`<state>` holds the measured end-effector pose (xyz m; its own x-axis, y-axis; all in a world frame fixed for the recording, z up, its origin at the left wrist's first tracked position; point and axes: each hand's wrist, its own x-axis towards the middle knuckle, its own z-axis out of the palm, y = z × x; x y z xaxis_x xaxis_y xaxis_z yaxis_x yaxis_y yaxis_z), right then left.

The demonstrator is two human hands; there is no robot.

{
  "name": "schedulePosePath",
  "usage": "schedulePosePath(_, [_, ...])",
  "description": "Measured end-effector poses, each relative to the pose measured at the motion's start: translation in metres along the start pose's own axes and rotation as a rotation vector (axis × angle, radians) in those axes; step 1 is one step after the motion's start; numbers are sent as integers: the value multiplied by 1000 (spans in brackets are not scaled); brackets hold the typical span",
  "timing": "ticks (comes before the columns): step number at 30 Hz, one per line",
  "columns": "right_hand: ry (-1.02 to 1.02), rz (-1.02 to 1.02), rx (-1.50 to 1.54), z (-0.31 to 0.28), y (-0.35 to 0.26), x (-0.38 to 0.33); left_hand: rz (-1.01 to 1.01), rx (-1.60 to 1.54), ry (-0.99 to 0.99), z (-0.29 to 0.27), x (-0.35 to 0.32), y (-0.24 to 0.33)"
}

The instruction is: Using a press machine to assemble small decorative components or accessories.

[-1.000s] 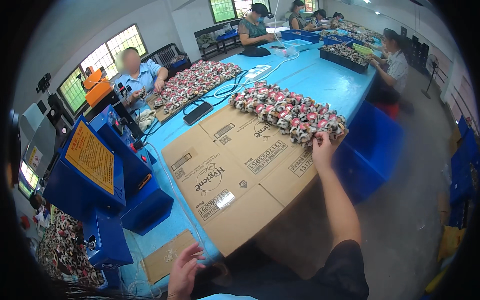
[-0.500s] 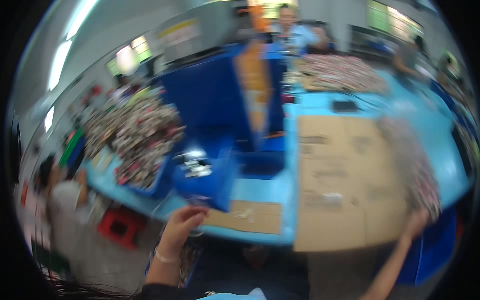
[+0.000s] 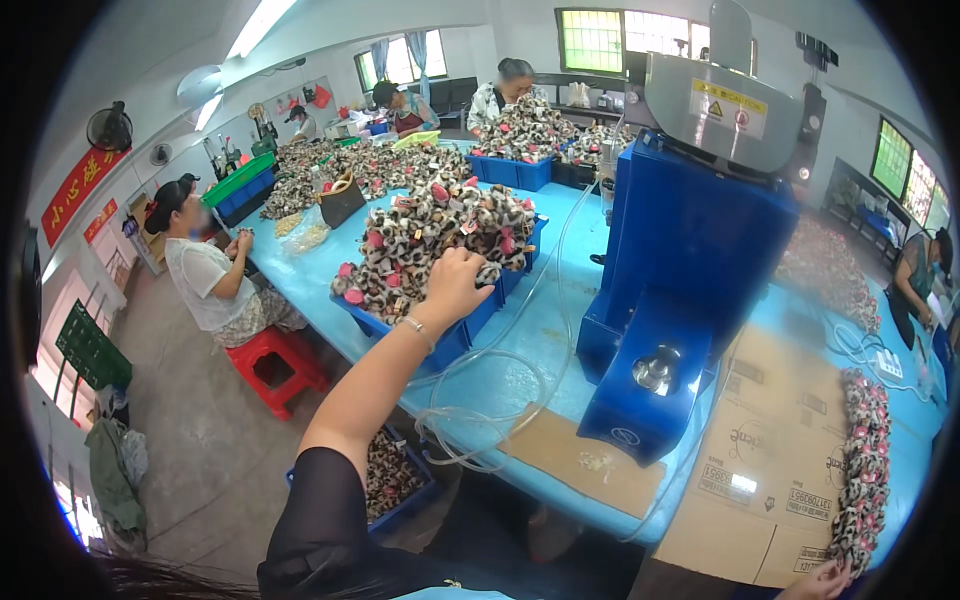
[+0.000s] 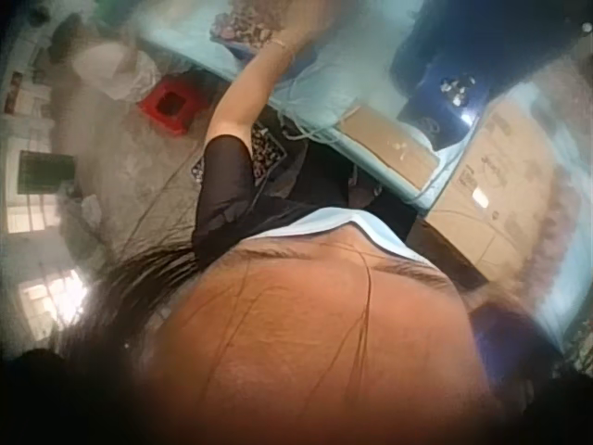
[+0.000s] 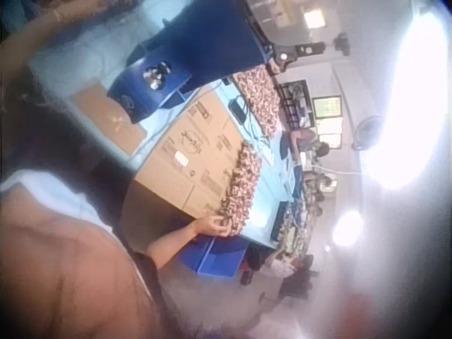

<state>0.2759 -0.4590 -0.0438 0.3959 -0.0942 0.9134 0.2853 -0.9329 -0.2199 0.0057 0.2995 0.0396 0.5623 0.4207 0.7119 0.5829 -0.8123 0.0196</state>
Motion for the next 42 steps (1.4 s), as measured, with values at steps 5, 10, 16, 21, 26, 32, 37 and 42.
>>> schedulePosePath(5, [-158, 174, 273, 0, -60, -28, -239, -197, 51, 30, 10, -25])
schedulePosePath(10, [-354, 300, 598, -7, -109, -59, -694, -870, 297, -35, -28, -66])
schedulePosePath(16, [-859, 447, 1200, -48, -276, -110, -1233, -2444, -146, -102, -114, 55])
schedulePosePath(21, [-1370, 423, 1589, -85, -381, -94, -1390, -2959, -405, -100, -187, 150])
schedulePosePath(26, [-1936, 744, 1621, -73, -380, -80, -1152, -2667, -471, -95, -224, 195])
schedulePosePath(32, [-2126, 673, 1468, -77, -356, -81, 29, -1503, -425, -113, -210, 202])
schedulePosePath(37, [-1350, -383, 1327, -79, -344, -66, 152, -1560, -676, -127, -169, 193])
schedulePosePath(42, [-1024, -650, 1260, -82, -343, -72, 313, -1207, -914, -130, -162, 230])
